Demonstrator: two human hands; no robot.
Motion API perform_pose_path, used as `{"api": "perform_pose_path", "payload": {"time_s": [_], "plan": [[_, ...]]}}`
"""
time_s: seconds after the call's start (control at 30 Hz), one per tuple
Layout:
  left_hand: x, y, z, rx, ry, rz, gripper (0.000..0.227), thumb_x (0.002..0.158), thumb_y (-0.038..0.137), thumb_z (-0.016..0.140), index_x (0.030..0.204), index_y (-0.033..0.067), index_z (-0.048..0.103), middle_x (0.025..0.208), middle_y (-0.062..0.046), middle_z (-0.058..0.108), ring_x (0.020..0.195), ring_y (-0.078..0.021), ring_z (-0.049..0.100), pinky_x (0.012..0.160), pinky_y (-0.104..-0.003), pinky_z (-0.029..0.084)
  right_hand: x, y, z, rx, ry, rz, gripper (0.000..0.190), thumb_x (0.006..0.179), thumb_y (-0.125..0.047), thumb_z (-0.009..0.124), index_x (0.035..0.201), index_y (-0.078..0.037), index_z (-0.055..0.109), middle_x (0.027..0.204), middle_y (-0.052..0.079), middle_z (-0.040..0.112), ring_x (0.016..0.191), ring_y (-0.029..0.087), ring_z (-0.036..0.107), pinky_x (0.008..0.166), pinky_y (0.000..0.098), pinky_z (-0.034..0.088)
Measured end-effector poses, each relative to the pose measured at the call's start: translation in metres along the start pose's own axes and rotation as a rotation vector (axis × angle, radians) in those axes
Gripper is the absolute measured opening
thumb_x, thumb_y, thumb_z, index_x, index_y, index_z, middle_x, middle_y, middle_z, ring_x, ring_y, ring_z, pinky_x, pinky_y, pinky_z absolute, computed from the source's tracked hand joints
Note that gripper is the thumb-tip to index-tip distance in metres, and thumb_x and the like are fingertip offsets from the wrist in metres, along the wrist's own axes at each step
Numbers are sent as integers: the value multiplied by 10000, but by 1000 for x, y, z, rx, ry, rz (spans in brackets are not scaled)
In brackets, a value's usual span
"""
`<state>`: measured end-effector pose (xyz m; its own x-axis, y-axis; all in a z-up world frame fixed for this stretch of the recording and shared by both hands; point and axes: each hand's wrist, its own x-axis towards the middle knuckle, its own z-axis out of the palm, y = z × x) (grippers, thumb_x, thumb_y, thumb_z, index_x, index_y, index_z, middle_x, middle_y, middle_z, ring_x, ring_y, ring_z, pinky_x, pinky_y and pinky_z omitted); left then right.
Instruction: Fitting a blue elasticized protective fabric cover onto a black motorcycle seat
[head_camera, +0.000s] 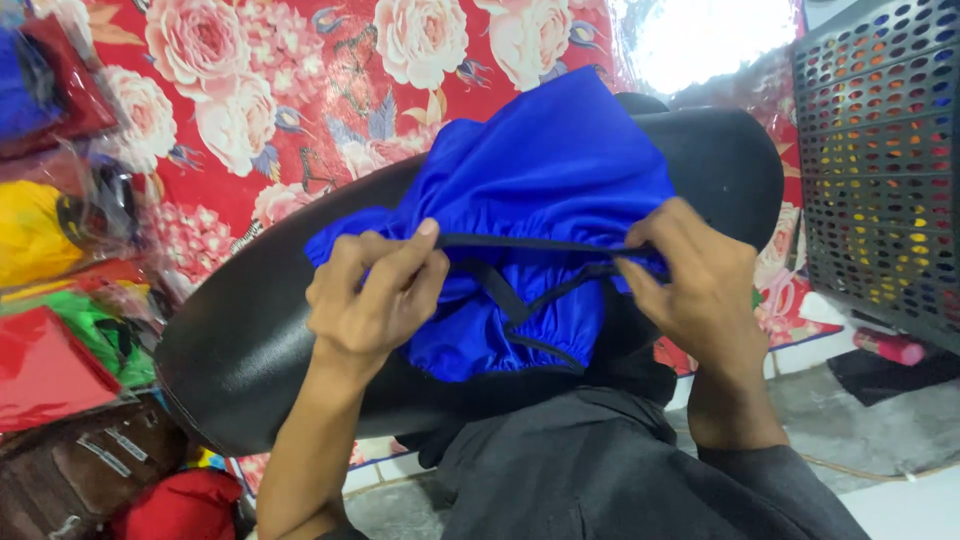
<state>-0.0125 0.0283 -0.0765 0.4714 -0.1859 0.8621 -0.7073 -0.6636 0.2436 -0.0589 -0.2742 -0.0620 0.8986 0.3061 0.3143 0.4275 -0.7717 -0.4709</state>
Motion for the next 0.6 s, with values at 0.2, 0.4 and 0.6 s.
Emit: {"api": "perform_pose_path", "payload": {"time_s": [0.2,0.4,0.6], "plan": [[1,-8,-3,-86,26,-68,221,729,-164,715,884,-42,814,632,-55,510,432,-137,454,369,-276,492,8,-14,-18,449,-151,263,230,851,-87,826,1011,14,695,940,170,716,591,278,709,519,319,585],[-10,-18,2,-70,-22,-48,233,734,-141,707,893,-2,805,654,-50,481,424,-144,436,366,-290,434,-3,-1,-16,184,102,55,51,891,-11,829,922,-28,792,1012,152,727,560,208,664,476,305,544],[-12,-29,6,-23,-67,80,110,785,-36,768,822,66,754,637,-49,492,439,-192,448,480,-328,479,-40,43,27,-98,580,-16,181,817,151,831,846,-28,842,587,24,573,423,157,419,456,268,425]]}}
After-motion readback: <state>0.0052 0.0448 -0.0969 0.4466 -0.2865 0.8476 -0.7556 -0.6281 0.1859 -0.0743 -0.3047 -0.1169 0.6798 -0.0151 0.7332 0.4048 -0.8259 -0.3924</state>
